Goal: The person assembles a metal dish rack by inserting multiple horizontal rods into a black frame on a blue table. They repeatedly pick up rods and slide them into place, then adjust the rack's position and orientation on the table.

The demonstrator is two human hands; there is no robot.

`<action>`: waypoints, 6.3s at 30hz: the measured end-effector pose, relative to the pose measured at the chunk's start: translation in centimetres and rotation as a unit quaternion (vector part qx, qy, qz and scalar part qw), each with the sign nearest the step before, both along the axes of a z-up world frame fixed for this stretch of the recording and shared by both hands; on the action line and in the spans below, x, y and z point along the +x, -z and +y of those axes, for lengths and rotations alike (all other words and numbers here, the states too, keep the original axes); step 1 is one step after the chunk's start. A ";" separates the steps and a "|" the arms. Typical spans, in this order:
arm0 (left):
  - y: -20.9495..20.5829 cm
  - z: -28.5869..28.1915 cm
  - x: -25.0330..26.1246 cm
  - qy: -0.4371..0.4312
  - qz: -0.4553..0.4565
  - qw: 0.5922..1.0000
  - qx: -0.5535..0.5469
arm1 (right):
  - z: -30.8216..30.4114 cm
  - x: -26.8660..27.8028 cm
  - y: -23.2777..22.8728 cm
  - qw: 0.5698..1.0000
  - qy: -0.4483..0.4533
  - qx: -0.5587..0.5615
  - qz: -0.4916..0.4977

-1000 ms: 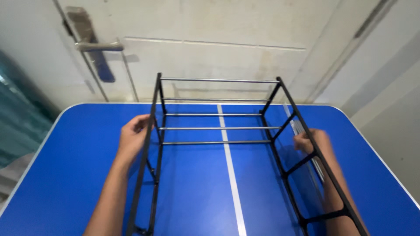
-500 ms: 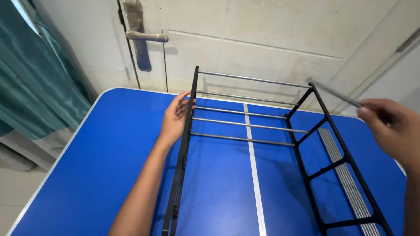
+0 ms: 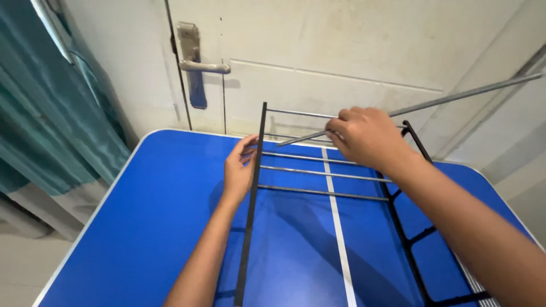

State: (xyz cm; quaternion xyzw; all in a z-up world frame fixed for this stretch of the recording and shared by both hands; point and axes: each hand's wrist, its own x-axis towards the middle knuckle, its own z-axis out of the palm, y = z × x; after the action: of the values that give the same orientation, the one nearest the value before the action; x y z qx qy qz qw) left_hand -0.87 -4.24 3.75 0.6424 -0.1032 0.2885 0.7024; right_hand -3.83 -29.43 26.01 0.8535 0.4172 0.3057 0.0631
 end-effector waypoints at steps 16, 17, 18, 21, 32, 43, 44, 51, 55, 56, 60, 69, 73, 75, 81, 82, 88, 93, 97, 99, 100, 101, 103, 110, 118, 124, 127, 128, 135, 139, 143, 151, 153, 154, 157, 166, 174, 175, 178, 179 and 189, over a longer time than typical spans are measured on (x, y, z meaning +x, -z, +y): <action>-1.8 -0.9 -1.3 -0.011 0.059 0.998 0.013 | 0.3 3.0 4.5 0.978 0.026 0.168 0.123; -1.9 -1.0 -1.4 -0.011 0.059 0.998 0.011 | 0.0 3.0 4.6 0.976 0.028 0.170 0.131; -1.9 -1.0 -1.6 -0.012 0.059 0.998 0.009 | -0.2 2.9 4.6 0.975 0.029 0.173 0.138; -2.2 -0.9 -1.6 -0.010 0.062 0.998 0.006 | -0.6 2.8 4.7 0.968 0.043 0.180 0.166; -1.0 -0.9 -0.5 -0.020 0.047 0.999 -0.007 | -0.1 2.6 5.9 0.970 0.055 0.179 0.152; -0.7 -1.3 -0.4 -0.008 0.045 0.998 -0.034 | -1.2 6.0 7.7 0.944 0.070 0.184 0.266; -0.7 -1.3 -0.4 -0.010 0.046 0.998 -0.033 | -1.4 6.6 7.9 0.929 0.080 0.180 0.314; 0.1 -1.0 0.0 -0.017 0.030 0.999 -0.007 | -1.9 10.0 8.5 0.834 0.093 0.141 0.526; 0.5 -0.9 0.6 -0.007 0.005 1.000 0.009 | -0.5 8.8 7.8 0.833 0.014 0.148 0.533; 0.5 -0.8 0.7 -0.006 0.009 1.000 0.007 | -0.3 8.1 7.3 0.851 0.035 0.126 0.509; 0.6 -0.7 0.5 -0.005 0.034 0.999 0.011 | -0.3 5.0 5.0 0.896 0.080 0.039 0.436; -1.4 -0.3 -0.7 0.007 -0.005 0.999 0.043 | -9.6 2.2 0.5 0.928 0.162 -0.003 0.337; -2.3 -1.1 -1.3 -0.009 0.013 0.998 0.061 | -16.9 2.6 2.0 0.924 0.277 0.065 0.257; -2.3 -1.7 -2.0 -0.025 0.026 0.996 0.083 | -20.2 2.9 4.0 0.921 0.297 0.093 0.232; -2.8 -2.4 -2.5 -0.031 0.061 0.995 0.076 | -24.9 3.5 9.2 0.873 0.314 0.241 0.286; -2.8 -2.5 -2.6 -0.023 0.069 0.995 0.065 | -25.0 3.6 9.4 0.876 0.305 0.251 0.276; -3.0 -2.6 -2.9 -0.013 0.090 0.995 0.036 | -23.6 3.3 10.0 0.864 0.330 0.277 0.259; -2.5 -2.6 -2.6 -0.034 0.063 0.996 0.060 | -23.1 3.3 10.2 0.871 0.305 0.295 0.247; -1.8 -2.4 -2.0 -0.028 0.043 0.998 0.048 | -22.9 3.5 10.2 0.869 0.321 0.280 0.254; -1.7 -2.2 -1.7 -0.018 0.029 0.999 0.040 | -22.8 3.6 10.0 0.872 0.317 0.270 0.259; -1.6 -2.1 -1.7 -0.016 0.029 0.999 0.037 | -22.8 3.5 9.9 0.873 0.315 0.265 0.260; -1.6 -2.0 -1.7 -0.014 0.030 0.999 0.034 | -22.8 3.5 9.9 0.879 0.305 0.265 0.255; -1.7 -2.0 -1.8 -0.006 0.026 0.999 0.029 | -22.8 3.4 9.9 0.888 0.285 0.265 0.244; -2.2 -2.0 -2.1 -0.018 0.028 0.999 0.037 | -22.2 3.1 9.4 0.879 0.297 0.268 0.257; -2.3 -1.9 -2.2 -0.030 0.030 0.998 0.041 | -22.0 2.9 9.2 0.874 0.307 0.267 0.267; -2.1 -1.9 -2.0 -0.038 0.027 0.998 0.046 | -21.6 2.6 8.8 0.869 0.311 0.270 0.273; -1.9 -1.9 -2.0 -0.038 0.018 0.998 0.044 | -21.3 2.3 8.5 0.849 0.329 0.290 0.294; -1.8 -1.8 -2.0 -0.041 0.024 0.998 0.047 | -21.2 2.2 8.4 0.845 0.329 0.296 0.301; -1.9 -1.3 -2.0 -0.047 0.055 0.996 0.058 | -22.4 2.3 9.6 0.797 0.307 0.376 0.361; -2.3 -0.9 -1.9 -0.032 0.005 0.999 0.028 | -24.2 3.3 11.4 0.742 0.251 0.478 0.399; -2.1 -1.0 -1.8 -0.044 -0.026 0.998 0.030 | -24.8 3.1 14.3 0.760 0.195 0.527 0.327; -2.7 -0.3 -2.5 -0.106 0.170 0.969 0.147 | -24.2 2.8 18.8 0.643 0.003 0.687 0.339; -2.9 -0.4 -2.6 -0.107 0.250 0.952 0.144 | -24.2 2.7 19.7 0.656 -0.013 0.688 0.310; -3.1 -0.2 -2.5 -0.096 0.168 0.968 0.157 | -24.4 2.9 19.9 0.662 -0.020 0.689 0.295; -3.4 1.0 -2.7 -0.032 0.011 0.984 0.177 | -26.0 2.8 19.1 0.758 0.050 0.605 0.238; -3.7 4.8 -1.3 0.127 0.025 0.989 -0.066 | -25.1 8.3 17.3 0.667 -0.038 0.634 0.389; -2.3 3.8 7.5 0.106 0.213 0.964 -0.116 | -22.3 10.9 17.6 0.606 -0.062 0.640 0.469; -1.9 3.8 8.2 0.115 0.185 0.971 -0.098 | -22.3 11.0 17.6 0.601 -0.064 0.640 0.474; -0.8 4.3 9.6 0.134 0.119 0.982 -0.061 | -22.1 11.9 18.0 0.594 -0.060 0.650 0.470; -0.5 4.4 9.9 0.134 0.113 0.983 -0.059 | -21.9 12.1 18.2 0.590 -0.062 0.648 0.478; 3.3 3.9 9.7 0.146 0.220 0.964 -0.031 | -20.1 12.7 21.4 0.573 -0.072 0.639 0.508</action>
State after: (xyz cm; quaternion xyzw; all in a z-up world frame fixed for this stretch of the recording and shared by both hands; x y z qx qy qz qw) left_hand 8.80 -0.34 0.47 0.6458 -0.0301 0.0376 0.7620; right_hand 8.85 -49.49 4.60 0.6546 0.1373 0.0128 -0.7433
